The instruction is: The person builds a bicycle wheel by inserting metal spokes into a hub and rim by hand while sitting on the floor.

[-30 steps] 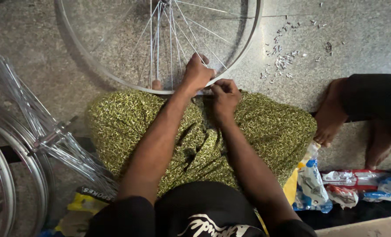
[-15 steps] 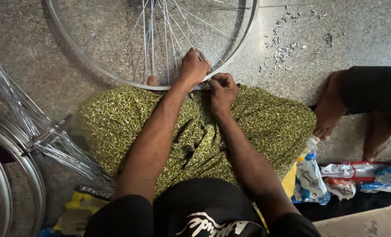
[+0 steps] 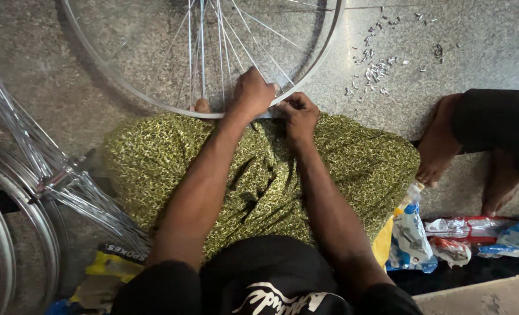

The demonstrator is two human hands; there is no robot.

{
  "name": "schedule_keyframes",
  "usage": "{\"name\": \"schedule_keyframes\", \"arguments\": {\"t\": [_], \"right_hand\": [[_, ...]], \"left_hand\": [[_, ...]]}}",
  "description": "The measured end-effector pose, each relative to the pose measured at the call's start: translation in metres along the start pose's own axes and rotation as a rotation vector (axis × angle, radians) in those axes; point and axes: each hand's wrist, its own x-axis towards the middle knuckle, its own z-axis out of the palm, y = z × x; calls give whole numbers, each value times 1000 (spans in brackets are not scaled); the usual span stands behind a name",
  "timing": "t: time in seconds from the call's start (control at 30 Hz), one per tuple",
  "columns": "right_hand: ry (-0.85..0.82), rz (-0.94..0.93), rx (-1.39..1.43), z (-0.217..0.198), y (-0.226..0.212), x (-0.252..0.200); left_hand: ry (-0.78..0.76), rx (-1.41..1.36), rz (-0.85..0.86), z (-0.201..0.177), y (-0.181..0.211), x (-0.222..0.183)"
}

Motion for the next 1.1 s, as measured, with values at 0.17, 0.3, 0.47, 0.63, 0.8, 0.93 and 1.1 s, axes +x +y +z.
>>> {"name": "schedule_keyframes", "arguments": {"t": [0.17, 0.3, 0.47, 0.63, 0.8, 0.93, 1.1], "right_hand": [[-56, -76, -22, -3, 7, 8], [-75, 29, -2, -4, 10, 8], [-132, -48, 8, -2, -2, 7], [-120, 59, -29, -6, -8, 3], [-129, -21, -39, 1, -13, 8], [-83, 47, -10, -6, -6, 4], [-126, -5, 34, -4, -9, 7]], "left_hand": [[-186, 433, 85, -16, 4, -2], [-440, 457, 106, -18, 10, 13], [-376, 584, 8, -25, 26, 9], [-528, 593, -38, -23, 29, 5], [-400, 535, 112, -18, 17, 15], [-406, 559, 143, -7, 2, 16], [-374, 476, 127, -9, 5, 18]]}}
